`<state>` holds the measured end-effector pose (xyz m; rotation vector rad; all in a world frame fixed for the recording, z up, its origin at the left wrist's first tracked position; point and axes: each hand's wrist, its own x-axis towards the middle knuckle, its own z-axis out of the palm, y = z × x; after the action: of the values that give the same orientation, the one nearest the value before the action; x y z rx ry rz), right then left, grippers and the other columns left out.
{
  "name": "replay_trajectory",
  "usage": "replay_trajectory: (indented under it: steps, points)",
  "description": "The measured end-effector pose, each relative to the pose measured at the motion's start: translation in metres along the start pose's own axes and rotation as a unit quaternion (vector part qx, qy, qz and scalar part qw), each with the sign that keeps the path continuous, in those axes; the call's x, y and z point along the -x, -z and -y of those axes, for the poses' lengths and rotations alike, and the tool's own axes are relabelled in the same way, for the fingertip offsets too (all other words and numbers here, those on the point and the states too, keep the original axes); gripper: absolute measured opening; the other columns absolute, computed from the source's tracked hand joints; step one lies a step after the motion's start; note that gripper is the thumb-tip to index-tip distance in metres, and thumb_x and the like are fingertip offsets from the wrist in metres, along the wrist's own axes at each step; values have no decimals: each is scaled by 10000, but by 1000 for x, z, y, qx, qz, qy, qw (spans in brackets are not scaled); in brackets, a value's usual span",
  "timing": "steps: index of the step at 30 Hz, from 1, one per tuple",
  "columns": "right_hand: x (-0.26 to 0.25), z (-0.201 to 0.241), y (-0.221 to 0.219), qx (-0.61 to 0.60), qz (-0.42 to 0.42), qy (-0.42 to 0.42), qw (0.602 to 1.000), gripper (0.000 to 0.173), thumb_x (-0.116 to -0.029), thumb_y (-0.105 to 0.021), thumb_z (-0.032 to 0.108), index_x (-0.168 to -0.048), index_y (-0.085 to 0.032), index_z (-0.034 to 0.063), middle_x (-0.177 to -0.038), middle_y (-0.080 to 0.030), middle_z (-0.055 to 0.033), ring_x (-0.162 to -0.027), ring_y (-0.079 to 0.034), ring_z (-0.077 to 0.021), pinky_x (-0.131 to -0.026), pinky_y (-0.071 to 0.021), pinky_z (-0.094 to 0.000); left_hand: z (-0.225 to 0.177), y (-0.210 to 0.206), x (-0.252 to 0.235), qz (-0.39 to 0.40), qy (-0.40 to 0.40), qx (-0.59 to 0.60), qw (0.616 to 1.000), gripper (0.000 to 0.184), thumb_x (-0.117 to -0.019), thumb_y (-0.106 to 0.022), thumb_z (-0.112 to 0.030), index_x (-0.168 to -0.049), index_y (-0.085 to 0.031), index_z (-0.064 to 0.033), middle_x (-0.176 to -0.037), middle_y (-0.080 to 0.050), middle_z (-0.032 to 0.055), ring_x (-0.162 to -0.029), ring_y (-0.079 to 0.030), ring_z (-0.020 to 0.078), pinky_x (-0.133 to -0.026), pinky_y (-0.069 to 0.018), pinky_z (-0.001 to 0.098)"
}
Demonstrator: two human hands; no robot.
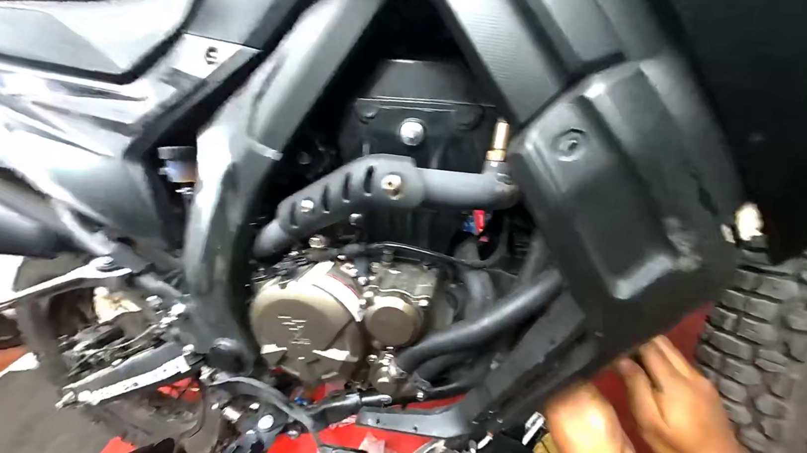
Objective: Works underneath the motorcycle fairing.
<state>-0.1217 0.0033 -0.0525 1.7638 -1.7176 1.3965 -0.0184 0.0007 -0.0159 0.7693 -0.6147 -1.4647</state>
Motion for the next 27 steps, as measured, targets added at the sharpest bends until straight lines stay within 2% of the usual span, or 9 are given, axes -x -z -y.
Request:
replay_trajectory:
  steps: [2,5,7,9,10,12,15,19,27]
  points:
    - [-1,0,-3,-4,-32,23,999,455,-1063,-402,358,-1025,-736,52,-1028,-729,-100,-992,-707,-221,-843,-593,-421,1,1,-1,10,2,-15,1000,187,-1038,-520,-61,-1166,-637,7,-1083,-666,134,-1042,-637,203,-937,-544,385]
    - [-2,28,5,-152,51,-217,963,454,-1094,-405,350,-817,-695,138,-709,-630,39,-659,-612,-61,-608,-535,-298,0,4,-3,63,-19,-6,998,155,-1057,-522,-131,-1080,-664,-74,-936,-670,52,-876,-658,157,-807,-574,342]
    - [-16,45,21,-351,151,-431,817,558,-1100,-365,486,-744,-590,120,-592,-470,20,-490,-406,-82,-469,-347,-258,1,4,-7,94,-35,-11,995,164,-1072,-505,-170,-1041,-651,-104,-864,-645,17,-754,-637,118,-688,-566,296]
    - [-27,43,31,-496,196,-519,668,524,-1081,-389,534,-743,-505,150,-558,-391,48,-426,-330,-46,-403,-294,-200,3,9,-10,127,-42,-13,991,180,-1084,-494,-232,-1072,-640,-127,-889,-645,-3,-786,-645,100,-716,-569,286]
    - [-29,41,33,-496,208,-513,669,522,-1084,-381,528,-765,-523,141,-560,-404,44,-428,-343,-46,-406,-305,-200,3,10,-11,133,-42,-8,990,190,-1087,-492,-250,-1091,-636,-126,-910,-644,-1,-811,-644,104,-741,-565,285]
    - [-25,38,34,-360,201,-410,814,538,-1106,-369,468,-854,-684,113,-662,-558,17,-566,-491,-90,-544,-410,-288,2,8,-12,135,-40,21,990,176,-1090,-493,-237,-1101,-624,-120,-922,-638,9,-822,-643,118,-772,-567,283]
    - [0,21,27,-78,106,-102,986,427,-1068,-482,472,-1233,-691,139,-1123,-690,-33,-1034,-677,-175,-868,-587,-409,0,5,-10,144,-37,14,989,182,-1107,-441,-241,-1157,-589,-149,-976,-628,-13,-881,-637,93,-837,-553,264]
    - [5,-11,9,55,-48,145,987,373,-1058,-548,370,-1252,-712,98,-1053,-740,-91,-871,-665,-256,-737,-529,-387,2,2,-13,140,-36,13,989,220,-1118,-397,-268,-1122,-579,-144,-914,-611,-8,-791,-624,84,-731,-545,224]
    - [-14,-25,-3,-70,-88,172,979,314,-1033,-610,290,-916,-738,28,-783,-680,-86,-787,-683,-222,-694,-555,-366,6,4,-20,172,-42,-12,984,240,-1119,-384,-320,-1109,-565,-164,-901,-601,-20,-835,-626,91,-806,-546,257]
